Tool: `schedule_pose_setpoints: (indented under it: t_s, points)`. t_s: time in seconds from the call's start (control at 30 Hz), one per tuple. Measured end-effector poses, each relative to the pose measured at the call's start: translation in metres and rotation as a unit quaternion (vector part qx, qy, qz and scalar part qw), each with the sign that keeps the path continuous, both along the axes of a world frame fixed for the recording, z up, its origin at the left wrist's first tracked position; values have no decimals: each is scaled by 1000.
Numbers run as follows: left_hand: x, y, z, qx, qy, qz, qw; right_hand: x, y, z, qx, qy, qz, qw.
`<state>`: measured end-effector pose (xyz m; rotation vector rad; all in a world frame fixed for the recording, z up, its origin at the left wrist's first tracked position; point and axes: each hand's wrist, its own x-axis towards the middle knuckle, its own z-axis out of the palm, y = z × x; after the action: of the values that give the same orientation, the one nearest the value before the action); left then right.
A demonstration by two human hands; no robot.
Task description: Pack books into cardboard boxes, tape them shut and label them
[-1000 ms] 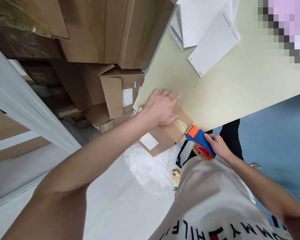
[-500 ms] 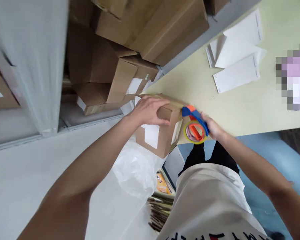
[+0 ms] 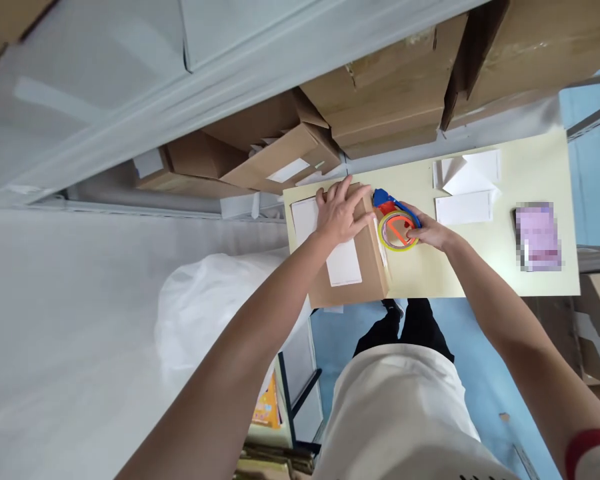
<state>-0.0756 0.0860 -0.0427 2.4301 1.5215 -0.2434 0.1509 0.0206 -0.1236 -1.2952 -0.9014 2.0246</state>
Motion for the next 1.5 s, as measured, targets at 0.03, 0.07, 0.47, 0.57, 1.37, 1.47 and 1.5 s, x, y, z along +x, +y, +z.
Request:
schedule_pose_setpoints:
  t_s: [0.03,0.07,0.47,0.57,1.37,1.47,1.5]
  points:
    - [1,0,1,1,1,3,1000,1,-9,3,-1,-8,3,1000]
    - [1,0,1,2,2,5,1000,2,-20,6,4,-12,6,1000]
    - [4,-3,-6,33,-33,11,999,-43,-262,-5,-2,-31,-67,997]
    - [-9,2,-11,47,-40,74,995,-68,-256,-10,-9,-56,-134,989]
    - [-23,-31,-4,23,-48,78,996,-11,-122,16,-46,-80,-20,996]
    - [-22,-32,-4,33,-50,72,996,-35,-189,11,-78,-44,-47,995]
    - [-21,-32,-4,34,-49,72,996,-46,-203,8,-73,-45,-73,994]
